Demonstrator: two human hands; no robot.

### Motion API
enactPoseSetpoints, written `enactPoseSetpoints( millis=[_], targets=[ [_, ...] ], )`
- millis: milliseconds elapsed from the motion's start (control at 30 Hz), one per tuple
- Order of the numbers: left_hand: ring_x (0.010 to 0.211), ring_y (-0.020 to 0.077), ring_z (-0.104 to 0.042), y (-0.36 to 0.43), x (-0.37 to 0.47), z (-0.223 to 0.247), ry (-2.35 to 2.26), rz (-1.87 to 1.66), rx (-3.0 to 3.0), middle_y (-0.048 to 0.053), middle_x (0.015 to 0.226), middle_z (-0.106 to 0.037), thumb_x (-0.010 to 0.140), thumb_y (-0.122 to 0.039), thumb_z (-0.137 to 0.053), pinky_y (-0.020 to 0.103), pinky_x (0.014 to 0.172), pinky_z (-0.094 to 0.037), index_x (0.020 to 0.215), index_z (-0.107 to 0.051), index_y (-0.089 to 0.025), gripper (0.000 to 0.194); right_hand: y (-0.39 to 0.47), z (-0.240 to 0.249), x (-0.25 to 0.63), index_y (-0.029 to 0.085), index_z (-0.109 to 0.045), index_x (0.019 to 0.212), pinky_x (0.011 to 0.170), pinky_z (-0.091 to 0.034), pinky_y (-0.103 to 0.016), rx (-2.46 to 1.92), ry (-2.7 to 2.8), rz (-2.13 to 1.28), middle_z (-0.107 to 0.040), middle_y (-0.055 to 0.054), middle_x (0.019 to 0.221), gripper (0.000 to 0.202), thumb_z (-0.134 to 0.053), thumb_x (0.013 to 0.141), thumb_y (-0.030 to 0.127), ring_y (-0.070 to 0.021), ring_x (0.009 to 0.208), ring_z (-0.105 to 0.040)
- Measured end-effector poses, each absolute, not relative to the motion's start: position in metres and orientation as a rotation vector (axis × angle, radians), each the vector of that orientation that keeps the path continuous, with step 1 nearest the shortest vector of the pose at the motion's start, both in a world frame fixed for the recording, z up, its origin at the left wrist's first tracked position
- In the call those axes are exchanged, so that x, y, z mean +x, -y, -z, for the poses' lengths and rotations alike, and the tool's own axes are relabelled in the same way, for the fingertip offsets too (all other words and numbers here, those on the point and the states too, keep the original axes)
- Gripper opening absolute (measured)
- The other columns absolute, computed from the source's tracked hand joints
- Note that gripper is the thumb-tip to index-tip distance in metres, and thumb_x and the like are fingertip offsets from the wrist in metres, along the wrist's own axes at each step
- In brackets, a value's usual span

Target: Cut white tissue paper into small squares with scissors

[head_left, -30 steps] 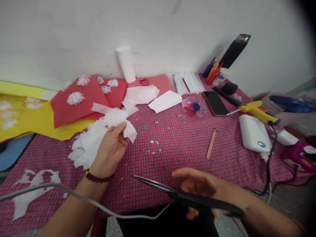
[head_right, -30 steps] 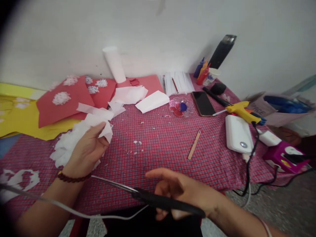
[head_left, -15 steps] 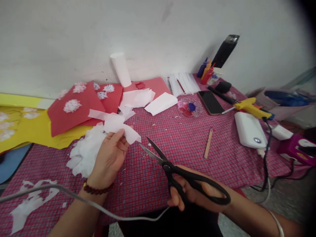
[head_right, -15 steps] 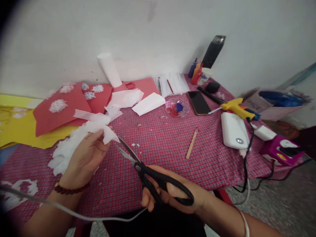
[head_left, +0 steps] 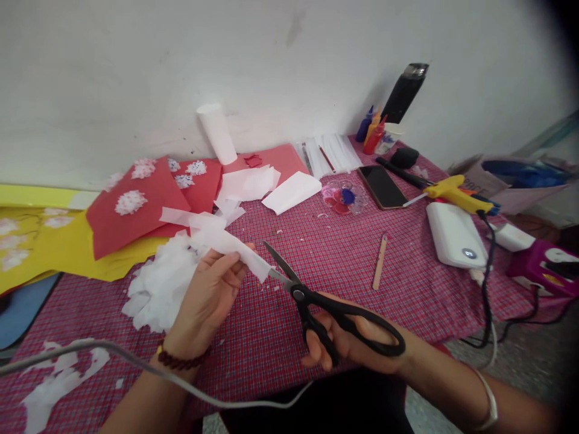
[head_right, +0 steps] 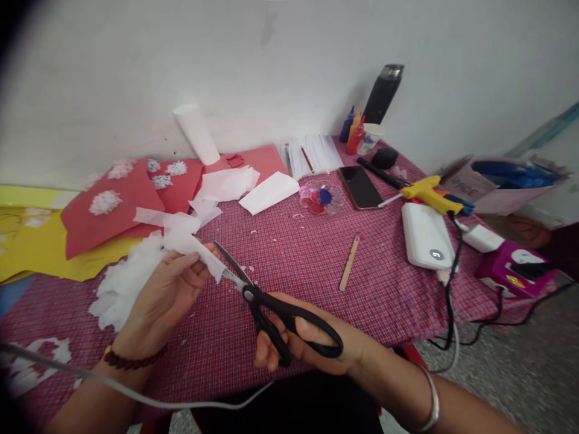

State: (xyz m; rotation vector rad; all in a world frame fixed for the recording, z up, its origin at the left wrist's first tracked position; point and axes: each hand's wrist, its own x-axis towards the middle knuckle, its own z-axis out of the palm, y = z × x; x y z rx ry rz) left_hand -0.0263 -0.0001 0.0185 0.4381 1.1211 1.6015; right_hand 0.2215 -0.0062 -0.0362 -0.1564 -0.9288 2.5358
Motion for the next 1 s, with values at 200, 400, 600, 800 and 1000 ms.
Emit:
enactPoseSetpoints(
  millis=[200, 400, 600, 800, 1000],
  targets=[
    [0.078, 0.0147, -0.070, 0.002, -0.023, -0.017, -1.104, -1.543, 0.485, 0.004, 0.080, -0.076, 0.067, -0.009, -0.075, 0.023, 0.074, -0.056, 0.067, -0.067, -0.017, 0.011, 0.006, 0.039, 0.222, 0.018, -0.053, 0.124, 0.086, -0.051, -0.038, -0.175, 0.855, -2.591, -0.070, -0.009, 0.097, 0.061, -0.062, 0.085, 0.064, -0.0156, 0.081, -0.066],
    [0.074, 0.0122, -0.069, 0.003, -0.019, -0.013, -1.061, -1.496, 0.492, 0.002, 0.081, -0.075, 0.067, -0.009, -0.076, 0.021, 0.071, -0.056, 0.079, -0.071, -0.017, 0.015, 0.010, 0.042, 0.218, 0.018, -0.054, 0.120, 0.068, -0.051, -0.025, -0.134, 0.795, -2.607, -0.067, -0.006, 0.090, 0.056, -0.058, 0.088, 0.064, -0.0117, 0.070, -0.063],
    [0.070, 0.0118, -0.068, 0.003, -0.016, -0.010, -1.085, -1.491, 0.499, 0.001, 0.078, -0.074, 0.067, -0.012, -0.077, 0.021, 0.067, -0.054, 0.076, -0.070, -0.017, 0.012, 0.015, 0.031, 0.216, 0.016, -0.055, 0.113, 0.042, -0.036, -0.013, -0.231, 0.883, -2.520, -0.059, 0.001, 0.073, 0.050, -0.058, 0.090, 0.060, -0.0036, 0.046, -0.044],
    [0.071, 0.0145, -0.068, 0.002, -0.016, -0.012, -1.121, -1.475, 0.538, 0.004, 0.078, -0.074, 0.068, -0.014, -0.076, 0.024, 0.067, -0.054, 0.081, -0.072, -0.016, 0.013, 0.016, 0.027, 0.217, 0.015, -0.053, 0.122, 0.038, -0.033, -0.014, -0.298, 0.900, -2.524, -0.061, 0.000, 0.077, 0.054, -0.060, 0.089, 0.059, -0.0025, 0.043, -0.040],
    [0.069, 0.0128, -0.066, 0.003, -0.014, -0.013, -1.120, -1.444, 0.559, 0.003, 0.079, -0.074, 0.067, -0.015, -0.078, 0.023, 0.068, -0.054, 0.088, -0.073, -0.017, 0.022, 0.017, 0.038, 0.218, 0.017, -0.051, 0.129, 0.056, -0.040, -0.021, -0.264, 0.791, -2.638, -0.059, -0.002, 0.079, 0.068, -0.055, 0.086, 0.069, -0.0087, 0.059, -0.052]
  ],
)
